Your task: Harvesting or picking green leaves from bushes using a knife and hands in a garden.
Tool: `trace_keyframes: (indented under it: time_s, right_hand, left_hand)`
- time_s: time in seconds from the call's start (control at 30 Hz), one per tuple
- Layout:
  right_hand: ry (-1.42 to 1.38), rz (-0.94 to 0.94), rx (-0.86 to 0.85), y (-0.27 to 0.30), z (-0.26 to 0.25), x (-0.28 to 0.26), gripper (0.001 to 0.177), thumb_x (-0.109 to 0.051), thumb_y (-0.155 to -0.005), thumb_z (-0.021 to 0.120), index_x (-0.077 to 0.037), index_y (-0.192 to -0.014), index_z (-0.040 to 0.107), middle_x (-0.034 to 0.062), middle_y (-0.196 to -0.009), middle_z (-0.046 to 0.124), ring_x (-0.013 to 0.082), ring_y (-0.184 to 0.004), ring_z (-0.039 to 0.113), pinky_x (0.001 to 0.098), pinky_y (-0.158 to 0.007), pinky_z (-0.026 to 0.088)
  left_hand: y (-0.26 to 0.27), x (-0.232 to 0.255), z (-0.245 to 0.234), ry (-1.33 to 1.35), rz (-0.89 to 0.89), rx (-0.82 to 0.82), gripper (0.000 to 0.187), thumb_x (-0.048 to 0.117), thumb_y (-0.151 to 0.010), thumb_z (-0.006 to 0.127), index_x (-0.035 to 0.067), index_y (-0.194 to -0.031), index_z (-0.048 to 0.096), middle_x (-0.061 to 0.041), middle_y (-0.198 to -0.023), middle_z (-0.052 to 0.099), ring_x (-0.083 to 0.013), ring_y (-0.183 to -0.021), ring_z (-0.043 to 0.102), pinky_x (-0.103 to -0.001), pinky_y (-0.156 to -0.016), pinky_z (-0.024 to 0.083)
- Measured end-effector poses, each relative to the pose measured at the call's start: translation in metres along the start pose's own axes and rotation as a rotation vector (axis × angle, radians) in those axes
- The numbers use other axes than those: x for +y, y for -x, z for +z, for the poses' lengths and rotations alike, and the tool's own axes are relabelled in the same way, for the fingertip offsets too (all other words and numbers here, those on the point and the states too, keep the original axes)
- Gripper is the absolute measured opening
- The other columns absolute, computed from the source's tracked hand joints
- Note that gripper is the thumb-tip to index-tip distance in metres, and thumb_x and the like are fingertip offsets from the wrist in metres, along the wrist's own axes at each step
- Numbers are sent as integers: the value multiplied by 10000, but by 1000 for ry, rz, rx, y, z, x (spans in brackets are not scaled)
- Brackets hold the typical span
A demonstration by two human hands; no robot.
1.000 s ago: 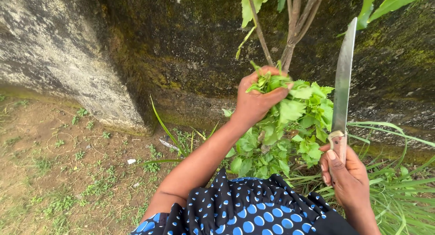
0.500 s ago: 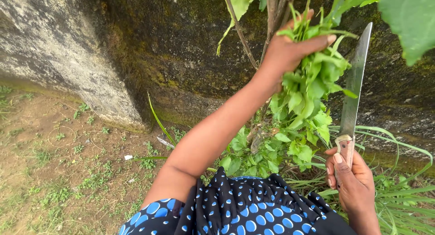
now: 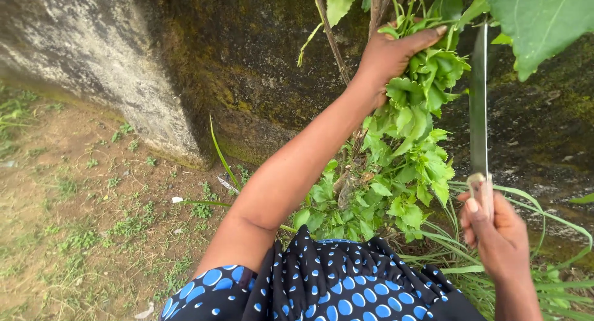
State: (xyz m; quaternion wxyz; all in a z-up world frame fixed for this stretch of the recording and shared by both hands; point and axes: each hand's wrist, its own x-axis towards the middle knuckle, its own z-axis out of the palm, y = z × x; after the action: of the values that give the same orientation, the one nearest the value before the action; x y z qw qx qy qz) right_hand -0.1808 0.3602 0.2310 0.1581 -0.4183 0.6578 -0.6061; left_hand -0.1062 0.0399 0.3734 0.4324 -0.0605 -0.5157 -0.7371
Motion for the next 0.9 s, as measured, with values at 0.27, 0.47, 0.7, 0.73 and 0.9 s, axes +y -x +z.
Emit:
trace_keyframes:
  time_s: [0.27, 0.47, 0.7, 0.73, 0.9]
  right_hand:
    - [255, -158, 71, -72, 17, -51, 205, -236, -1107, 574, -59, -1184, 641, -13, -790, 559, 53, -602, 485, 227, -515, 383]
    - [548, -320, 130, -92, 28, -32, 279, -310, -1132, 633, -39, -1069, 619, 36, -733, 575, 118, -641, 531, 305, -578, 431]
    - [1025, -426, 235, -91, 2, -26, 344, -380, -1153, 623, -44, -1083, 603, 110, -745, 623, 222, -643, 616, 362, -602, 473]
    - [1025, -424, 236, -91, 2, -33, 344, -380, -1153, 623, -44, -1083, 603, 110, -745, 623, 222, -643, 616, 362, -602, 473]
    - [850, -272, 134, -86, 13, -63, 344, -378, -1149, 643, -45, -1065, 631, 86, -651, 583, 185, -562, 582, 363, -598, 439]
  left_hand:
    - [8, 9, -8, -80, 65, 20, 233, 154, -863, 816, 14, -1020, 718, -57, -909, 769, -120, -774, 712, -293, -693, 589]
    - [19, 16, -19, -245, 8, 10, 251, 193, -868, 823, 1, -1003, 735, -42, -812, 727, -109, -667, 645, -286, -596, 537]
    - [28, 6, -36, -328, -43, 17, 369, 192, -854, 825, -22, -1123, 690, -38, -824, 772, -87, -671, 690, -255, -612, 568]
    - [32, 9, -33, -327, -44, 15, 369, 192, -854, 825, -22, -1123, 690, -38, -824, 772, -87, -671, 690, -255, -612, 568]
    - [39, 12, -33, -443, -48, 28, 483, 234, -859, 819, -51, -1230, 700, -15, -648, 670, -50, -484, 465, -218, -434, 353]
